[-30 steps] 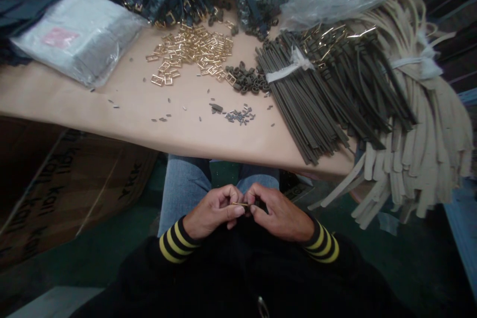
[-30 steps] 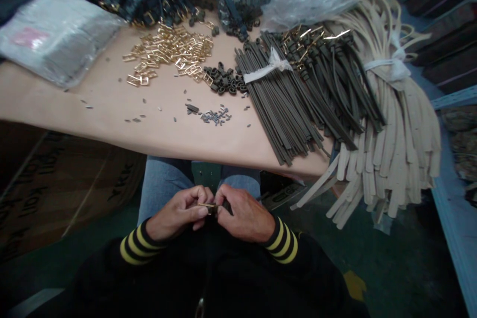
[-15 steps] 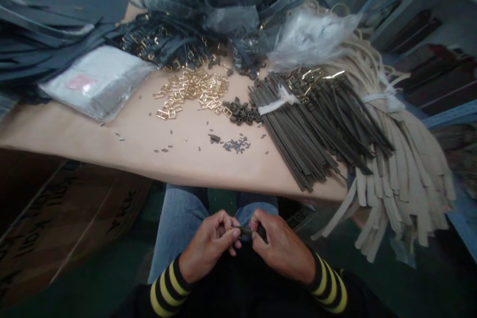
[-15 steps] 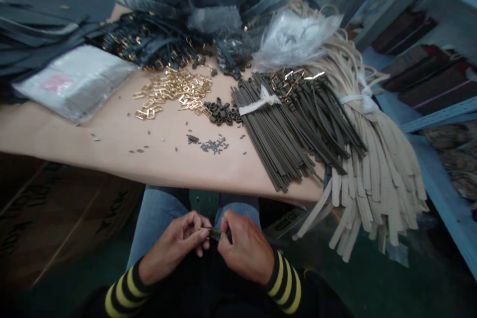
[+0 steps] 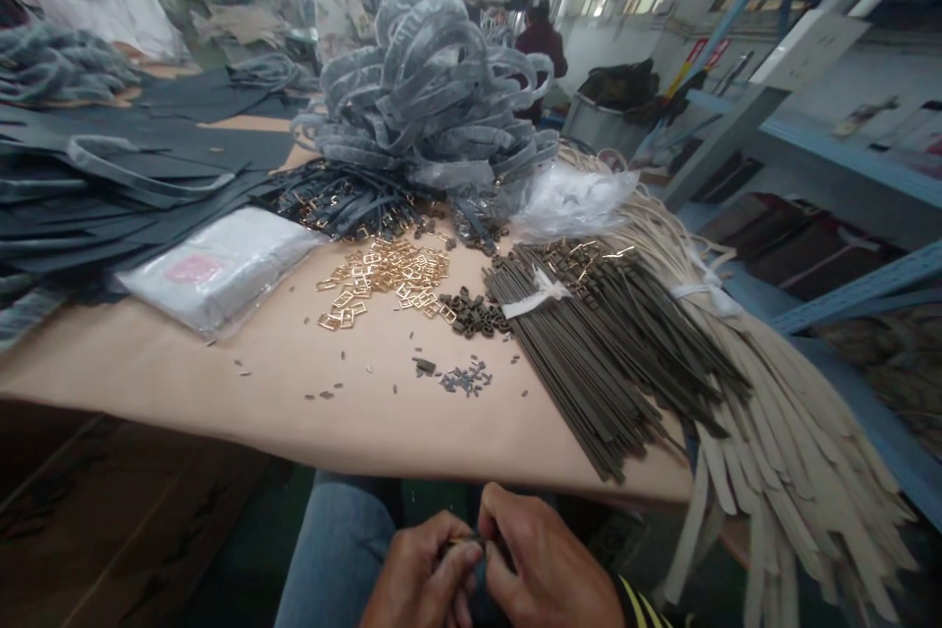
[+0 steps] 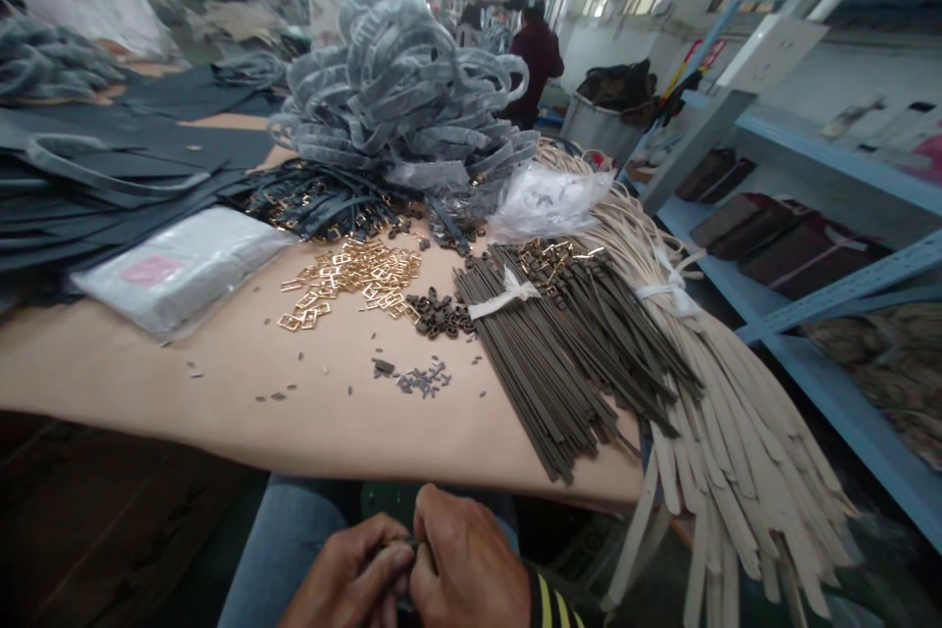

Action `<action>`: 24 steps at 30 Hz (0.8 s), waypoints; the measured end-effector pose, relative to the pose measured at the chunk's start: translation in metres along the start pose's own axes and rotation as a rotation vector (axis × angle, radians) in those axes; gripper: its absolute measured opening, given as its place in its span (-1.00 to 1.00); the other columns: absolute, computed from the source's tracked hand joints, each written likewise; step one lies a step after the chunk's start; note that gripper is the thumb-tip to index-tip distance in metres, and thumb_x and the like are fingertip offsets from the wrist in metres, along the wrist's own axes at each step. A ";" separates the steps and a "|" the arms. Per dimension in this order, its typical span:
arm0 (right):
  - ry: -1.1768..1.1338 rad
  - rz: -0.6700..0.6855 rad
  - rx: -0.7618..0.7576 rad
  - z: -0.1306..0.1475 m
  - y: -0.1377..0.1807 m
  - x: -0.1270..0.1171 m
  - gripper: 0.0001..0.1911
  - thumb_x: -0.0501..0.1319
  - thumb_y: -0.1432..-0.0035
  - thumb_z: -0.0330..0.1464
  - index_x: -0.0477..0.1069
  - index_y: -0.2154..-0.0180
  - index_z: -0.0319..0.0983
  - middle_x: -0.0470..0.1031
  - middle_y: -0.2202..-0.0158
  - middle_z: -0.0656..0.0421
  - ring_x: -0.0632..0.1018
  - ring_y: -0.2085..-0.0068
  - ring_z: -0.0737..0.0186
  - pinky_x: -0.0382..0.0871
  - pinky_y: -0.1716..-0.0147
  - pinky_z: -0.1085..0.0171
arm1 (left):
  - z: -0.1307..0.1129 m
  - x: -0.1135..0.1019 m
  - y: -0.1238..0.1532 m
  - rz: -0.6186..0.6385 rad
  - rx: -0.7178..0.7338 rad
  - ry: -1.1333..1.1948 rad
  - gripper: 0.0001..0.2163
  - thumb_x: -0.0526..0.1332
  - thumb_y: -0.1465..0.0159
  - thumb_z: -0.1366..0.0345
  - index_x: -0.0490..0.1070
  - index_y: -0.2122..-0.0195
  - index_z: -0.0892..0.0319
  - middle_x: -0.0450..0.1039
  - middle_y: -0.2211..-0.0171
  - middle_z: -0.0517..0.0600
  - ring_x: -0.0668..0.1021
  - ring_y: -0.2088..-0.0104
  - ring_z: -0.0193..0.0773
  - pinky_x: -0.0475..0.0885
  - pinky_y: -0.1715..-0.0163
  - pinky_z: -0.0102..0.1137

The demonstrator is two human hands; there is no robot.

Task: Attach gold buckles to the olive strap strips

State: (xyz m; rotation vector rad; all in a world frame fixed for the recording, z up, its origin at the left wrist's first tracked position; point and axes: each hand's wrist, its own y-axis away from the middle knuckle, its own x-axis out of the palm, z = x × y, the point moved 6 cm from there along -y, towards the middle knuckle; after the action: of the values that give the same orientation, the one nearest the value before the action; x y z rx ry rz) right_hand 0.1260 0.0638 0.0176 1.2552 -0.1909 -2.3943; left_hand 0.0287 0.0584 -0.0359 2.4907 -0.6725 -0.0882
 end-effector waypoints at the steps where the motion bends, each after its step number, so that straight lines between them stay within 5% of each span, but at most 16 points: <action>1: 0.001 0.014 -0.043 0.001 -0.004 -0.006 -0.83 0.04 0.10 -0.56 0.30 0.40 -0.26 0.42 0.46 0.16 0.44 0.39 0.27 0.24 0.41 0.37 | -0.002 -0.001 -0.001 -0.008 0.017 0.005 -0.57 0.06 -0.01 -0.10 0.24 0.57 0.25 0.22 0.75 -0.14 0.28 0.74 -0.48 0.14 0.74 -0.55; 5: 0.018 -0.017 -0.185 -0.002 -0.039 -0.050 -0.88 0.10 0.01 -0.45 0.33 0.35 -0.24 0.44 0.43 0.18 0.43 0.40 0.30 0.25 0.40 0.38 | 0.003 -0.009 -0.010 -0.027 0.009 0.070 -0.52 0.06 0.05 -0.17 0.22 0.62 0.24 0.20 0.79 -0.15 0.28 0.78 -0.48 0.10 0.77 -0.56; 9: 0.232 -0.403 -0.091 -0.025 -0.099 -0.106 -0.82 0.05 -0.06 -0.50 0.36 0.27 -0.32 0.43 0.31 0.07 0.43 0.32 0.30 0.26 0.27 0.35 | 0.012 -0.014 -0.019 -0.047 -0.044 0.174 -0.51 0.10 0.12 -0.19 0.21 0.63 0.23 0.21 0.81 -0.15 0.30 0.81 -0.47 0.11 0.81 -0.57; 14: 0.354 -0.353 -0.028 -0.040 -0.148 -0.106 -0.83 0.06 -0.02 -0.52 0.41 0.37 -0.33 0.41 0.35 0.02 0.42 0.27 0.19 0.24 0.26 0.28 | 0.012 -0.016 -0.022 -0.032 -0.037 0.259 -0.57 0.14 0.06 -0.10 0.23 0.65 0.24 0.22 0.85 -0.15 0.29 0.82 -0.49 0.13 0.80 -0.59; 19: 0.276 -0.310 -0.036 -0.028 -0.125 -0.102 -0.86 0.10 0.01 -0.50 0.41 0.37 -0.31 0.42 0.40 0.10 0.42 0.31 0.22 0.23 0.27 0.28 | 0.012 -0.018 -0.022 -0.006 -0.049 0.328 -0.63 0.19 0.05 -0.01 0.24 0.64 0.25 0.27 0.82 -0.14 0.33 0.81 -0.48 0.16 0.81 -0.59; 24: -0.273 -0.046 -0.088 -0.011 -0.058 -0.060 -0.91 0.14 0.02 -0.43 0.39 0.39 -0.28 0.44 0.47 0.21 0.44 0.43 0.35 0.28 0.43 0.39 | 0.013 -0.016 -0.020 -0.004 -0.048 0.331 -0.66 0.17 0.01 0.04 0.25 0.63 0.26 0.28 0.81 -0.14 0.34 0.81 -0.48 0.17 0.81 -0.60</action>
State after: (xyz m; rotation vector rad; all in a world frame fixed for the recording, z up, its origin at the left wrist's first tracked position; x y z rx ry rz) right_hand 0.1471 0.1429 0.0378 0.8999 -0.1375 -2.5779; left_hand 0.0207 0.0741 -0.0589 2.3831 -0.5178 0.2964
